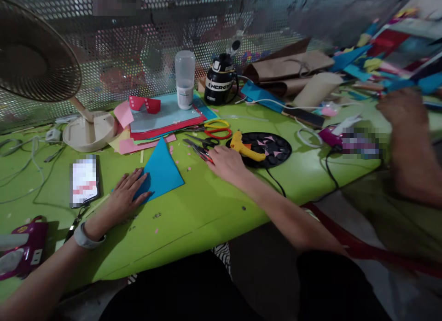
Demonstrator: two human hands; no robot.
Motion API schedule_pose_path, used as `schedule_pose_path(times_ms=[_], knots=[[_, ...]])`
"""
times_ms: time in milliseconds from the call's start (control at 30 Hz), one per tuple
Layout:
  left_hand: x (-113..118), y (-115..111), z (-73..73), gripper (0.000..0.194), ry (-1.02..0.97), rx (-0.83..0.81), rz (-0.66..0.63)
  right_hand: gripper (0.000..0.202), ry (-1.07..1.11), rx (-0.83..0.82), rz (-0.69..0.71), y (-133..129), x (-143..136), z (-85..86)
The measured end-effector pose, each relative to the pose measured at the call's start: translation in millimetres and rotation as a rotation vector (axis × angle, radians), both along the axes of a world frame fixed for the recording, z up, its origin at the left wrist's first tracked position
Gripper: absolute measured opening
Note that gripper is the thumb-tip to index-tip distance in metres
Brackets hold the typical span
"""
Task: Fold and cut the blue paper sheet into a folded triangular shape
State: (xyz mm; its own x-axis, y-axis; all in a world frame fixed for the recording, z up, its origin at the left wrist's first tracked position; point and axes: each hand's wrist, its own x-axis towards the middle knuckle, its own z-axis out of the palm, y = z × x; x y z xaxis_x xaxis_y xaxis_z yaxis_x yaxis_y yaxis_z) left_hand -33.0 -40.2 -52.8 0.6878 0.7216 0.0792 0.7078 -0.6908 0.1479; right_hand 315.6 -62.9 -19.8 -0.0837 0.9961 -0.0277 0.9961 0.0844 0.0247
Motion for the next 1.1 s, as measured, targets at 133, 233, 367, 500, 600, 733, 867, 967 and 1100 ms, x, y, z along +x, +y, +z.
schedule_pose_path(times_ms=[133,233,367,500,600,733,867,967,1100], knots=[[-6,4,0.8,0.067,0.006,0.000,-0.043,0.034,-0.053,0.061,0.038,0,-8,-0.5],[-8,6,0.8,0.067,0.008,-0.003,-0.056,0.030,-0.094,0.143,0.087,-2,-9,-5.3],[-10,7,0.0,0.067,0.022,-0.014,-0.058,0.025,-0.119,0.265,0.154,-7,-6,-12.9],[-11,7,-1.0,0.068,0.030,0.004,-0.061,0.027,-0.101,0.364,0.211,-8,0,-14.2],[-10,7,-1.2,0.068,0.038,0.017,-0.064,0.031,-0.114,0.418,0.145,5,9,-7.7],[-10,8,-1.9,0.068,0.037,0.032,-0.061,0.029,-0.151,0.362,0.002,35,22,3.4],[-10,8,-2.9,0.067,0.014,0.023,-0.071,0.033,-0.152,0.329,-0.018,43,18,4.1],[-10,6,-2.4,0.063,-0.021,0.018,-0.081,0.037,-0.104,0.227,0.008,31,7,-1.7],[-8,2,0.9,0.058,-0.090,0.057,-0.035,0.041,-0.045,0.055,0.018,20,5,-8.9]])
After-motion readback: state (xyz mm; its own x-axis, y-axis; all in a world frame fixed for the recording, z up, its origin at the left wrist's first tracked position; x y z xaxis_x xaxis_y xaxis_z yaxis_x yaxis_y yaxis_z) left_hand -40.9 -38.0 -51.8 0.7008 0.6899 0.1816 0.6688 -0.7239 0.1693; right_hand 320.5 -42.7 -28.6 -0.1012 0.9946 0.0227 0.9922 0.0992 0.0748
